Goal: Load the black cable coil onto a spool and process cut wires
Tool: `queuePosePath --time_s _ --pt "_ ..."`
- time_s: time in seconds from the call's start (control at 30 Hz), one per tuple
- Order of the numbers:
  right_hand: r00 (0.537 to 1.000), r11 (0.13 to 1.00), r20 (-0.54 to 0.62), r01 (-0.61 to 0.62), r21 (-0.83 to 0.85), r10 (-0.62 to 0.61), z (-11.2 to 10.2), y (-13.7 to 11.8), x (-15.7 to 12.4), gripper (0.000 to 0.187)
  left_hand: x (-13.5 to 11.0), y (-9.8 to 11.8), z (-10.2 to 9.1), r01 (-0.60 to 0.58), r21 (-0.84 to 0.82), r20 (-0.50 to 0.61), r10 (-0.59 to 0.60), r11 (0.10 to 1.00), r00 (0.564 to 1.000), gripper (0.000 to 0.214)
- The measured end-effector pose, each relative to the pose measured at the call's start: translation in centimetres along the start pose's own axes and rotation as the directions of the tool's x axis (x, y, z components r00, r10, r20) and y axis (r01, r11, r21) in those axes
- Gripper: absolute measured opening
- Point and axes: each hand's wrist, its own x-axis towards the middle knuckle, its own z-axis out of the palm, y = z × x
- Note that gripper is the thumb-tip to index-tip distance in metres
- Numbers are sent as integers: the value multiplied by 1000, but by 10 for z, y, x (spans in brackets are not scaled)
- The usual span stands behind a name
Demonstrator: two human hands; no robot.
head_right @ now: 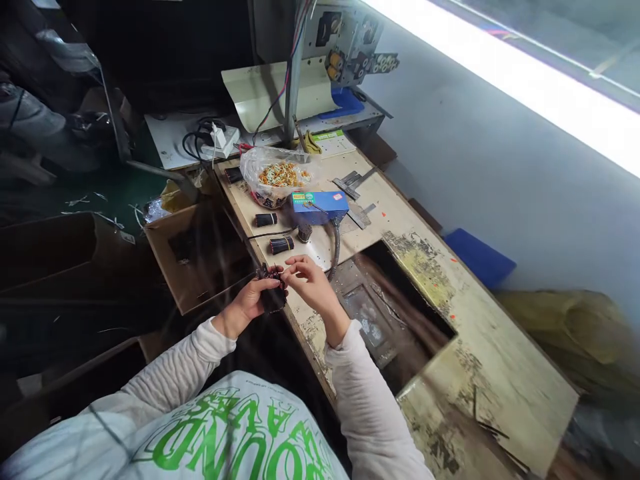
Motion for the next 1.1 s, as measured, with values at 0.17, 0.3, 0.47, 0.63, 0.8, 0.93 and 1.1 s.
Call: queuePosePath --time_s 0.17,0.3,0.47,0.63,0.8,0.93,1.1 --pt "997 999 -60 -46 25 48 14 19 0 21 2 0 -2 24 7 1 -24 1000 1000 37" --pt "991 995 -105 -85 45 89 23 26 3 21 4 0 -4 38 2 -2 -38 999 999 34" --pt "976 993 -186 -112 26 115 25 28 3 30 6 -2 -7 53 -58 -44 -56 997 997 38" --pt "974 976 -207 -127 -178 89 18 30 -9 36 10 -4 -4 -98 -3 -97 97 995 991 38" --pt "996 867 -49 -86 -491 71 24 31 -12 48 17 -9 3 -335 175 -65 350 926 934 24" --pt "989 889 140 22 -458 47 30 34 -1 52 23 -17 8 -367 200 -36 381 909 924 23" --pt "976 986 214 73 -148 -40 28 44 2 71 30 -26 9 -383 227 -69 407 895 911 24"
